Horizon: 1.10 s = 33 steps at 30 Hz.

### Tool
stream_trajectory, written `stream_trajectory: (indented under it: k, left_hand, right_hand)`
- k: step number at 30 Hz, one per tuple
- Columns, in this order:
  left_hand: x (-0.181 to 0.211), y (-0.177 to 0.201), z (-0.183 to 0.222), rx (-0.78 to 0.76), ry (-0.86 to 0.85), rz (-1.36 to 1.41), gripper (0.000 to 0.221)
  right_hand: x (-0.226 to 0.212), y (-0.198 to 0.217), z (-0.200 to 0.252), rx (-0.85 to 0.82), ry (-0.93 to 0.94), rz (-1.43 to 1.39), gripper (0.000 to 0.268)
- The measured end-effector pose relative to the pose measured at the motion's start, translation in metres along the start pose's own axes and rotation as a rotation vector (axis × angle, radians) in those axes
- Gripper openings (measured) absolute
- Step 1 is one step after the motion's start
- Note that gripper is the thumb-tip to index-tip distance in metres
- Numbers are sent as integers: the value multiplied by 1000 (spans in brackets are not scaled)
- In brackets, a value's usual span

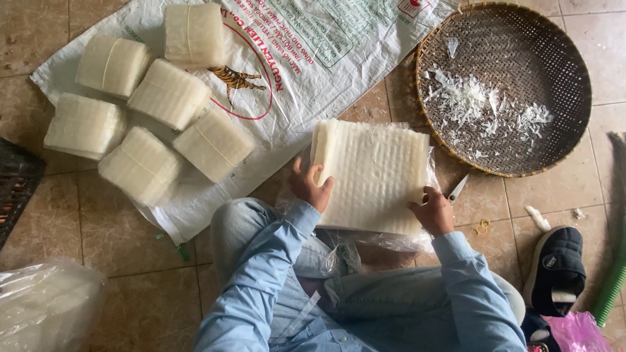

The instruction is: Cutting through thick stacks of thin translucent sheets using a pair of scissors while sitting on the floor.

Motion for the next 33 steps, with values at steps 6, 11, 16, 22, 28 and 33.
stream_trajectory:
  k: [6,11,16,22,28,33]
  left_hand:
    - [43,25,0,21,-220,-56,44]
    - [34,14,-1,-119,-314,-147,50]
    - [30,13,-1,-197,-196,76,54]
    - [-5,4,-16,-417,81,371,68]
    - [45,34,-16,-530,-96,210,67]
    - [45,36,0,-416,-253,160,86]
  right_hand:
    - [1,-3,-2,1,13,16,71]
    - [-4,0,3,17,10,40,69]
    - [-10,1,7,27,27,31,67]
    - [-12,0,8,48,32,27,63]
    - [-6,-16,-5,106,59,-60,59]
    - [0,-31,-15,105,56,-57,52]
Point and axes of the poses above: each hand's wrist, its own z-axis away from the middle knuckle, its own y-axis out of the back of the hand, x = y × z, the point moved 3 cm from there along -z, towards the middle knuckle, and after that the axes turned 7 degrees about -x, right-handed, at the moved point
